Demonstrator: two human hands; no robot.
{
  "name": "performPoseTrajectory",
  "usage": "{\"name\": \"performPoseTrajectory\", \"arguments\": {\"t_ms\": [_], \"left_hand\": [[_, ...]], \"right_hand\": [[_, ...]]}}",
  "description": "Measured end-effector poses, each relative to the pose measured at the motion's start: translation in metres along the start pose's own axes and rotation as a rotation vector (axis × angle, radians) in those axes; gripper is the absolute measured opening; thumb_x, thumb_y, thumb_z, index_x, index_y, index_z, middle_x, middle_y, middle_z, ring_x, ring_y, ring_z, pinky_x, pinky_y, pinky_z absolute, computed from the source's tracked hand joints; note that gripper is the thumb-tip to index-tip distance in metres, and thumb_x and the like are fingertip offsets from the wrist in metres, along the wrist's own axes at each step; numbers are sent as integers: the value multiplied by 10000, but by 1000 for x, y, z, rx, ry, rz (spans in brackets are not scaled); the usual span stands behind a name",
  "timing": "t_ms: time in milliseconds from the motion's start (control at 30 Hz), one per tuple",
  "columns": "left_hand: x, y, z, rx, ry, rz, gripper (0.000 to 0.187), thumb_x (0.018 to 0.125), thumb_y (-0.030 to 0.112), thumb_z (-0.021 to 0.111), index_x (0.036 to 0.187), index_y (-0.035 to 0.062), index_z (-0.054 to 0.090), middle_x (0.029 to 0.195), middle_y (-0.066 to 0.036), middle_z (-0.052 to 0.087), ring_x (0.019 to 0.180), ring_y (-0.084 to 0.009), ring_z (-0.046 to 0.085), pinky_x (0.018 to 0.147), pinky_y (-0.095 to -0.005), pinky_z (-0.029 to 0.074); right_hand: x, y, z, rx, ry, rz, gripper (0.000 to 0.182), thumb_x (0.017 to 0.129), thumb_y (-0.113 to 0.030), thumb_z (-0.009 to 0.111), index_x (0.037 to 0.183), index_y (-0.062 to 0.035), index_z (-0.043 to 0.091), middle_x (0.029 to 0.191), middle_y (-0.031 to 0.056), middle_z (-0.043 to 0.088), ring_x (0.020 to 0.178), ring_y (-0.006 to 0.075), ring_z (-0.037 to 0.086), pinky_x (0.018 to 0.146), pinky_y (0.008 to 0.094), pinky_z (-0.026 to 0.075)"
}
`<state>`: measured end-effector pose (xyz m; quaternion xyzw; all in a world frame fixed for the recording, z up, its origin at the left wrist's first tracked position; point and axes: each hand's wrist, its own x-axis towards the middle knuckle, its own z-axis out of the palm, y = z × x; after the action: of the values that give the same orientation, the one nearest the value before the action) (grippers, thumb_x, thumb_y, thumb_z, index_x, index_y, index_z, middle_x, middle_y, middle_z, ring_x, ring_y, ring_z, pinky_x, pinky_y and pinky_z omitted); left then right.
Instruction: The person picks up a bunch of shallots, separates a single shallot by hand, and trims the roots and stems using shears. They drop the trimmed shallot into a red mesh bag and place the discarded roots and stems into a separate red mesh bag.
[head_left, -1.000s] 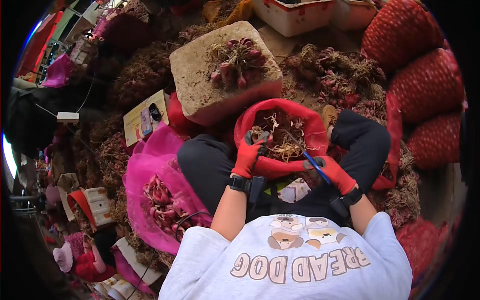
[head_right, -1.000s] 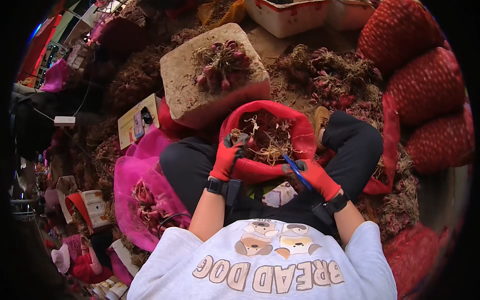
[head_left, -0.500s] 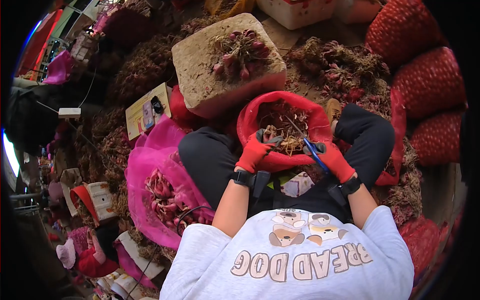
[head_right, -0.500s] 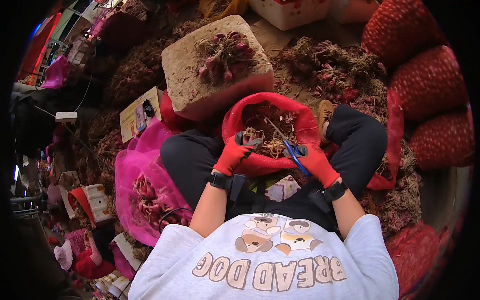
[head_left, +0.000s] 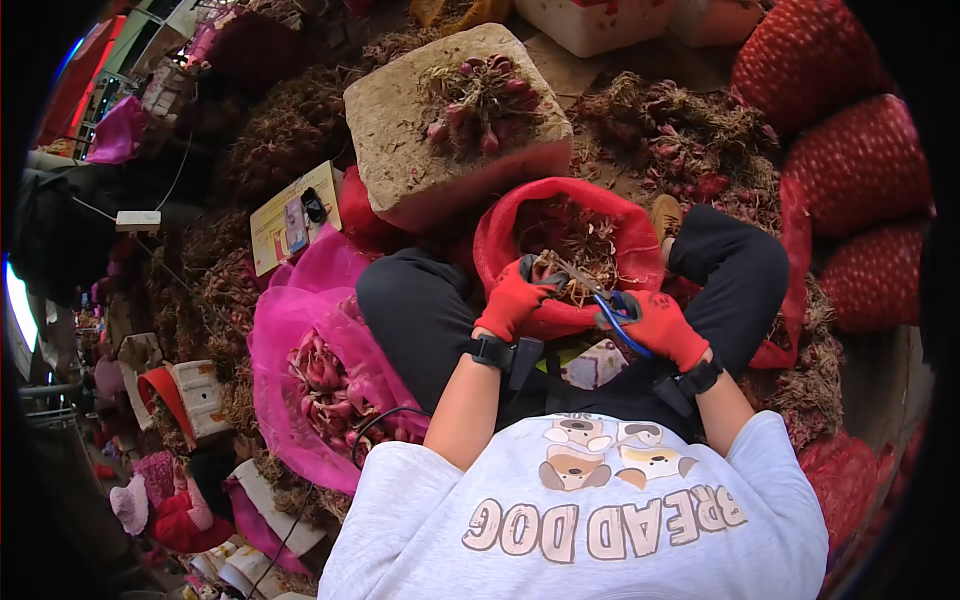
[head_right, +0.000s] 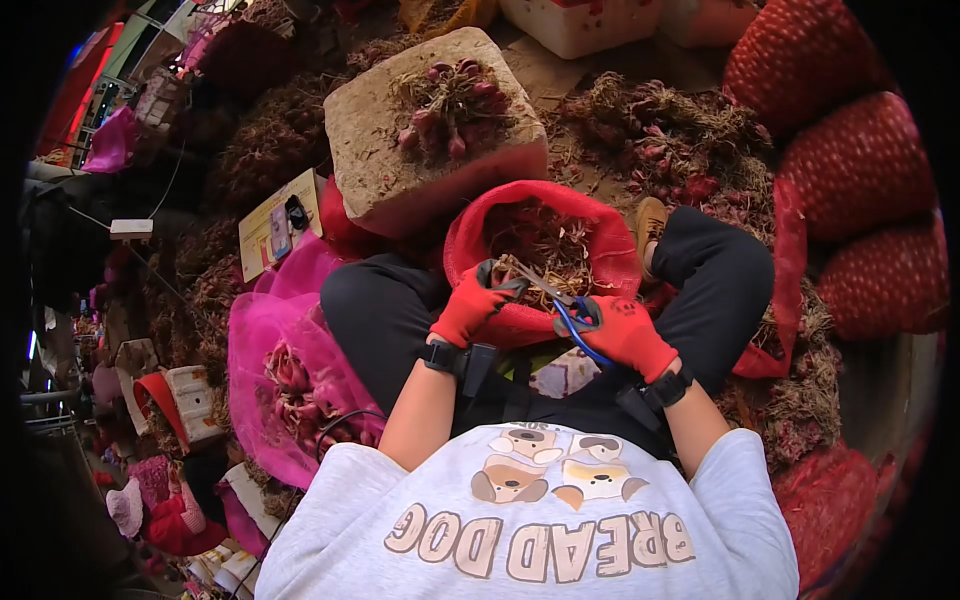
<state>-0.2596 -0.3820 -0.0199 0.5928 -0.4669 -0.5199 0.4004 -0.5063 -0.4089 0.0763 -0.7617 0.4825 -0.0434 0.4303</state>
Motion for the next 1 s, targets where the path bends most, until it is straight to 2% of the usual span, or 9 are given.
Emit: {"name": "performPoseTrajectory", "arguments": {"t_ms": [233, 333, 433, 533, 633, 733, 833, 933, 1000], "left_hand": [[-3, 6, 0, -187, -19, 82, 213, 782, -33, 607, 992, -5, 587, 934, -64, 612, 827, -110, 579, 697, -241, 460], [1, 16, -3, -339, -91, -138, 208, 843, 16, 568, 1049, 21, 591, 957, -47, 616, 840, -101, 577, 695, -238, 457], [1, 23, 3, -615, -69, -132, 194, 886, 67, 538, 1071, 37, 587, 977, -28, 615, 827, -88, 567, 687, -233, 456], [-4, 37, 1, -720, -126, -214, 205, 896, 76, 515, 1089, 46, 580, 960, -18, 613, 807, -84, 556, 690, -231, 459], [-5, 42, -1, -793, -249, -188, 197, 876, 46, 535, 1063, 43, 595, 932, -41, 621, 752, -120, 585, 670, -240, 483], [-4, 27, 5, -624, -177, -217, 142, 909, 124, 504, 999, 65, 597, 932, -14, 601, 813, -105, 574, 697, -233, 465], [-4, 28, -1, 53, -184, 362, 147, 909, 151, 513, 970, 53, 603, 898, -17, 605, 773, -93, 577, 688, -228, 463], [-5, 16, 5, 229, -53, 454, 149, 897, 137, 519, 969, 45, 612, 852, -18, 616, 736, -87, 581, 684, -216, 460], [-6, 19, 11, -329, -62, -12, 146, 882, 128, 539, 971, 45, 618, 846, -19, 623, 719, -91, 581, 671, -216, 458]], "right_hand": [[2, 12, 7, 271, 32, -16, 378, 769, -451, 660, 912, -104, 695, 752, 129, 653, 699, 257, 641, 652, 346, 472], [7, 21, 2, 206, 75, 92, 295, 793, -346, 668, 943, -92, 691, 757, 116, 663, 694, 210, 651, 647, 334, 474], [14, 29, 2, 81, 30, 152, 288, 803, -297, 672, 988, -76, 674, 771, 89, 671, 676, 173, 644, 639, 336, 473], [22, 37, 11, 423, 92, 68, 314, 803, -284, 680, 1033, -71, 654, 765, 55, 664, 633, 151, 626, 587, 320, 479], [44, 24, 6, 828, -115, 256, 272, 822, -238, 663, 1039, -77, 633, 748, 37, 638, 591, 127, 596, 535, 279, 483], [57, 14, 24, 1148, -140, 99, 204, 838, -170, 628, 997, -46, 597, 739, 24, 596, 583, 109, 574, 490, 257, 470], [67, 35, 46, 1417, -205, 96, 255, 860, -203, 596, 1036, -20, 573, 787, 48, 593, 624, 138, 589, 553, 277, 495], [68, 32, 54, 1507, -222, 118, 282, 865, -223, 591, 1058, -19, 569, 812, 56, 600, 638, 153, 595, 601, 273, 506], [62, 24, 51, 1432, -166, 134, 284, 862, -220, 596, 1060, -18, 570, 826, 56, 604, 642, 156, 599, 611, 258, 503]]}}
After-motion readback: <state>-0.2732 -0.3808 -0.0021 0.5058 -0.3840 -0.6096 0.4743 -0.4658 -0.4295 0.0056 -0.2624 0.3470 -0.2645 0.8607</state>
